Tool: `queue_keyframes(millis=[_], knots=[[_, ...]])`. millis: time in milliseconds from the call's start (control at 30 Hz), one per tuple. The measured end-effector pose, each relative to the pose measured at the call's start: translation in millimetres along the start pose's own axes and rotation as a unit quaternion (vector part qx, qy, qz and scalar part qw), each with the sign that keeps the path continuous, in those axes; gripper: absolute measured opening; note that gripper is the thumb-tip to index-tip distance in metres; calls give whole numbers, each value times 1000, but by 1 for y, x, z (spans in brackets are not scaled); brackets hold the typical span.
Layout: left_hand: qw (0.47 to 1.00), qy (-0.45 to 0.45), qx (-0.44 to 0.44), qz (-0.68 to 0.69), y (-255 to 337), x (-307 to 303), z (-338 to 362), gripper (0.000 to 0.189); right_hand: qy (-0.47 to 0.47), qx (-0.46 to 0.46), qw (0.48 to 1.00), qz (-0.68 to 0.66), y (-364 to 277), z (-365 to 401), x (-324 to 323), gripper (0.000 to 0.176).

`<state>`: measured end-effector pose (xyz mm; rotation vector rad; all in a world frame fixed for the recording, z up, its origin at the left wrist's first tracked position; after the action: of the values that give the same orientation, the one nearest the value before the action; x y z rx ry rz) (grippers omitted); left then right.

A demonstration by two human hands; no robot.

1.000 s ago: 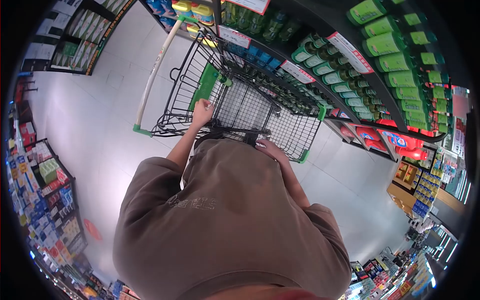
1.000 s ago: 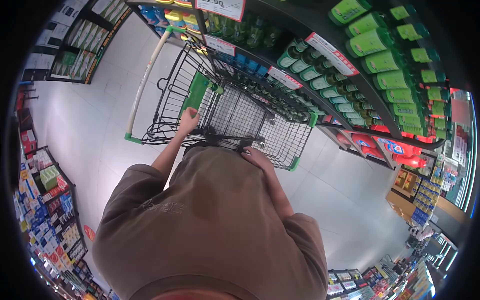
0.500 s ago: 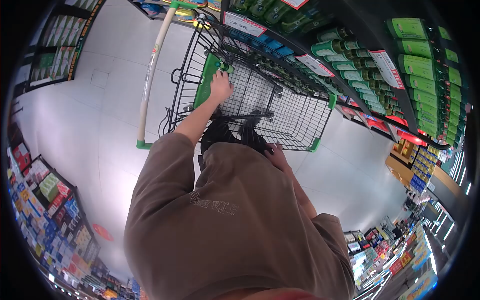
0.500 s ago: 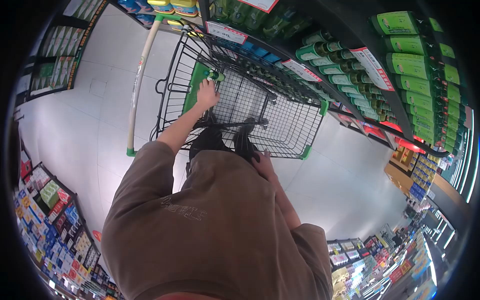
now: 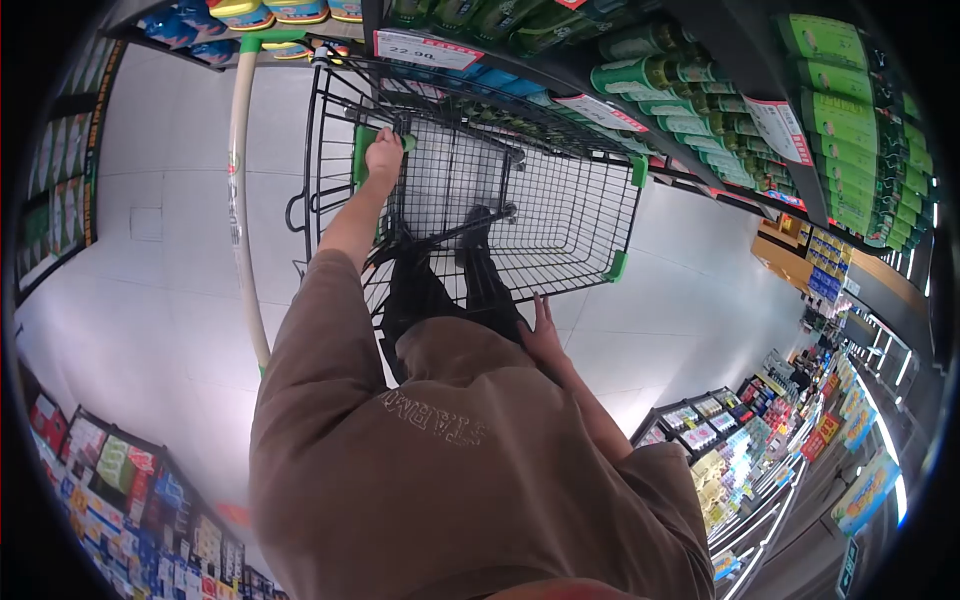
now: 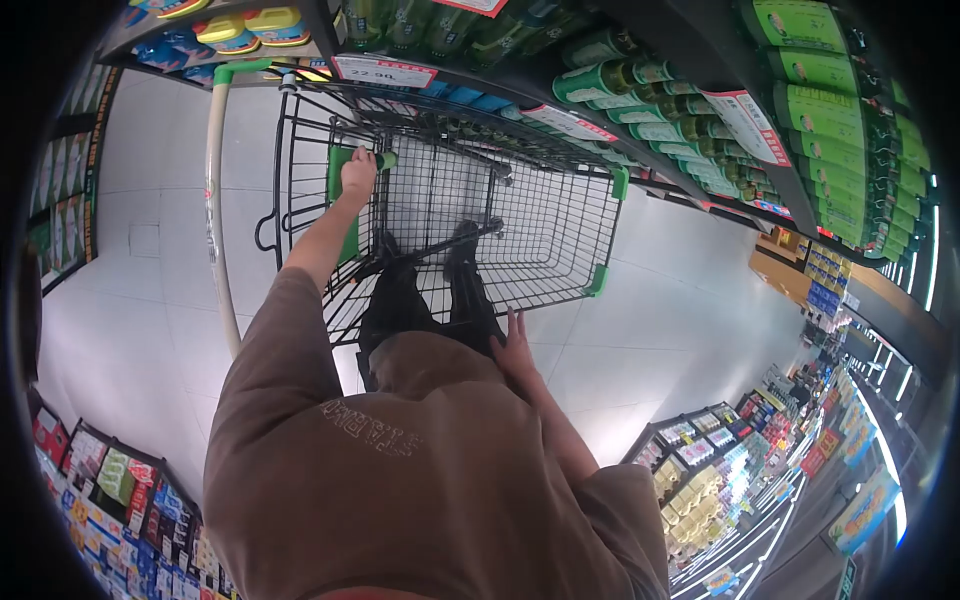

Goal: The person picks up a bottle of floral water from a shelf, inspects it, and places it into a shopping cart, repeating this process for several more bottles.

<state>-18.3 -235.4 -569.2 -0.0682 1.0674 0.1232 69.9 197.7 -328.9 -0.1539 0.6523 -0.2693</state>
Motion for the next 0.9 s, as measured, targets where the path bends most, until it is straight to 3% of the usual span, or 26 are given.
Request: queue_keyframes(millis=[33,133,200,533,600,700,900], knots=[[999,-39,4,-22,1,-1,-4,43,27,-41,998,32,1,-3,2,79],[996,-90,2,3,6,1,-9,39,38,-41,998,31,10,-8,9,80],[992,-111,21,-53,9,5,-11,34,44,-53,997,28,13,-9,11,80],[999,11,13,-33,5,14,1,27,45,-31,998,-33,12,-9,16,79],[998,8,25,60,8,-8,16,23,46,-19,997,-55,15,-9,18,78],[992,46,0,117,20,-22,35,23,93,-49,993,-62,23,-12,21,75],[972,116,-17,202,47,-54,75,26,96,-83,987,-93,29,-27,15,70]])
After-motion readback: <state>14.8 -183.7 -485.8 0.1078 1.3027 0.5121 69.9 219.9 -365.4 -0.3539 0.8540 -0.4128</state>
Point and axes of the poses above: each hand's wrist, its own z-axis away from the middle knuckle, its own x-axis out of the palm, y = z × x, the point moved 2 cm from there along -z, towards the middle knuckle, and after that the axes turned 13 degrees about x, right-handed, at the moved point
